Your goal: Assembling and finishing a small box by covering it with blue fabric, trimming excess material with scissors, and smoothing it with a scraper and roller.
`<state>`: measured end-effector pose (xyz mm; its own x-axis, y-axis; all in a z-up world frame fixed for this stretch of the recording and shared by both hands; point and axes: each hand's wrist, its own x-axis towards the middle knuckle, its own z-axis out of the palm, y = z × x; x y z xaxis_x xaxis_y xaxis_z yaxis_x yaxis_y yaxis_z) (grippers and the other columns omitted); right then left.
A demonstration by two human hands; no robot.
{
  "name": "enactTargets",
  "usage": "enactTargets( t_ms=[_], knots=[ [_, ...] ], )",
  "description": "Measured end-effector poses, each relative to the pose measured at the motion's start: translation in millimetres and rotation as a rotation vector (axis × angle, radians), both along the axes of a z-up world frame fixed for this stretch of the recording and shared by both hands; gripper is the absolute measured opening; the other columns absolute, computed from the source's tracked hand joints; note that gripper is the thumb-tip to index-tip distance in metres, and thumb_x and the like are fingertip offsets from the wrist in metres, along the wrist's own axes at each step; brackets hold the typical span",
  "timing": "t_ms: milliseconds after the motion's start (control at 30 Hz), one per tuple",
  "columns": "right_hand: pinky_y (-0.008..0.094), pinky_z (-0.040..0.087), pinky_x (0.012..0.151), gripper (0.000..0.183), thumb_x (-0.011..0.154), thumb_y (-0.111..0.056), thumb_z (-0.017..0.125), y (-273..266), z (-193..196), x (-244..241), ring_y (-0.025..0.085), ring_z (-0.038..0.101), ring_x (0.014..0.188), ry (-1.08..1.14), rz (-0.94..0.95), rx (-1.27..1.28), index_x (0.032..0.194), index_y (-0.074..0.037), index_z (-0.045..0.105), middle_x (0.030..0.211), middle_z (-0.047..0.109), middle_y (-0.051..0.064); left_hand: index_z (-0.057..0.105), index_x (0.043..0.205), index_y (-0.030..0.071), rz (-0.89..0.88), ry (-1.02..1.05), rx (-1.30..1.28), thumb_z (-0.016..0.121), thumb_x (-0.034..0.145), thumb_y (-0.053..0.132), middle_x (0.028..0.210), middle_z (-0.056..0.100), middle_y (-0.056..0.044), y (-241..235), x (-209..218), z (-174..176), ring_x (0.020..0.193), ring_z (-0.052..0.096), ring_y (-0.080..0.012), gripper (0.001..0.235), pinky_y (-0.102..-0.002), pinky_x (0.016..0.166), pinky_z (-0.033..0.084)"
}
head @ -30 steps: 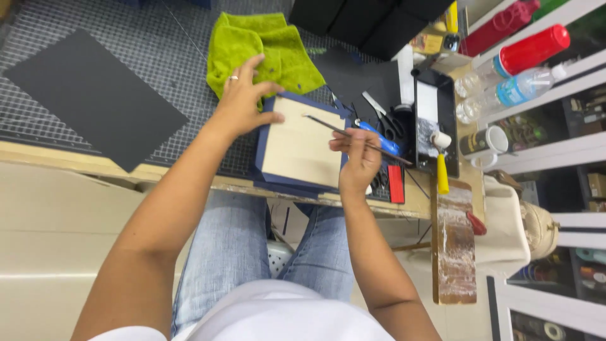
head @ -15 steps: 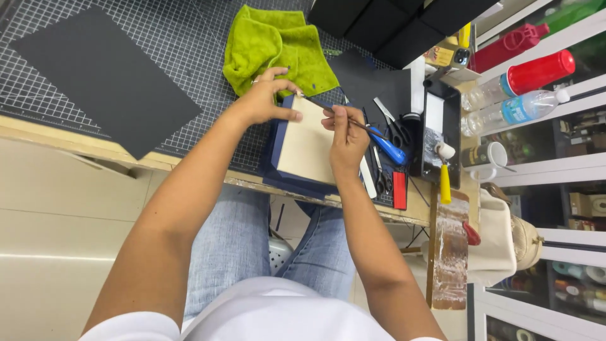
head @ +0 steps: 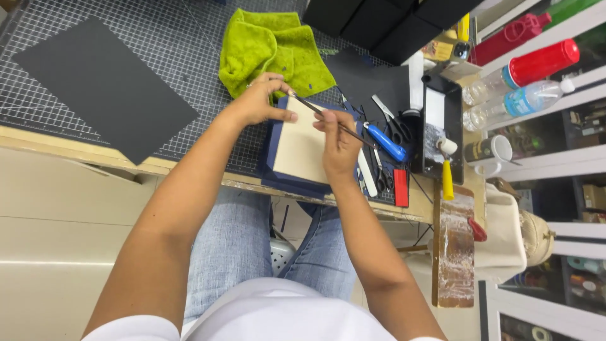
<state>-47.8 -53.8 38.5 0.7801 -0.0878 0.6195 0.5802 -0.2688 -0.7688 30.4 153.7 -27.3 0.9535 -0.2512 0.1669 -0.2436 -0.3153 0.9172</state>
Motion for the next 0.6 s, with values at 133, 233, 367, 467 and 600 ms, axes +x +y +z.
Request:
enactTargets(
  t_ms=[133,233,367,467,600],
  knots=[
    [0.032,0.065,0.069,0.021,0.107,-0.015,0.059,2.5,0.9,3.1,0.021,0.077,0.074,0.003,-0.008,-0.008,0.1,0.002,0.07,0.09,0.077,0.015,0.074,0.117,0.018,0.021,0.013,0.03,0.099,0.069,0.034,0.147,0.049,-0.021,3.1,-5.7,13.9,0.136,0.043,-0.0574,0.056,-0.069,0.11,0.037],
    [0.032,0.065,0.069,0.025,0.108,-0.015,0.056,-4.6,7.6,-5.2,0.021,0.077,0.074,-0.022,-0.033,0.03,0.101,0.002,0.071,0.09,0.077,0.015,0.074,0.117,0.02,0.036,-0.015,0.114,0.098,0.069,0.038,0.148,0.048,-0.019,2.6,-12.1,22.8,0.136,0.044,-0.0563,0.056,-0.069,0.109,0.039],
    [0.032,0.066,0.07,0.028,0.11,-0.025,0.05,-19.4,5.0,-20.4,0.018,0.075,0.075,0.135,-0.068,0.184,0.106,-0.003,0.066,0.092,0.077,0.015,0.077,0.113,0.026,0.112,-0.164,0.476,0.094,0.07,0.044,0.15,0.047,-0.011,-1.7,-22.2,50.9,0.135,0.047,-0.0482,0.05,-0.067,0.105,0.041],
    [0.035,0.067,0.074,0.026,0.106,-0.031,0.053,-35.1,17.4,-33.9,0.022,0.075,0.077,0.247,-0.059,0.312,0.104,-0.007,0.061,0.095,0.076,0.02,0.078,0.12,0.026,0.093,-0.257,0.729,0.085,0.075,0.055,0.157,0.042,-0.012,-8.2,-22.5,60.6,0.135,0.039,-0.0454,0.053,-0.063,0.098,0.038],
    [0.036,0.065,0.071,0.027,0.107,-0.032,0.052,-82.0,8.2,-27.7,0.025,0.075,0.074,0.204,-0.095,0.426,0.107,-0.006,0.061,0.098,0.075,0.02,0.078,0.123,0.029,0.141,-0.366,0.83,0.077,0.082,0.058,0.159,0.042,-0.012,-12.2,-33.7,47.0,0.133,0.042,-0.0461,0.049,-0.061,0.093,0.041]
  ],
)
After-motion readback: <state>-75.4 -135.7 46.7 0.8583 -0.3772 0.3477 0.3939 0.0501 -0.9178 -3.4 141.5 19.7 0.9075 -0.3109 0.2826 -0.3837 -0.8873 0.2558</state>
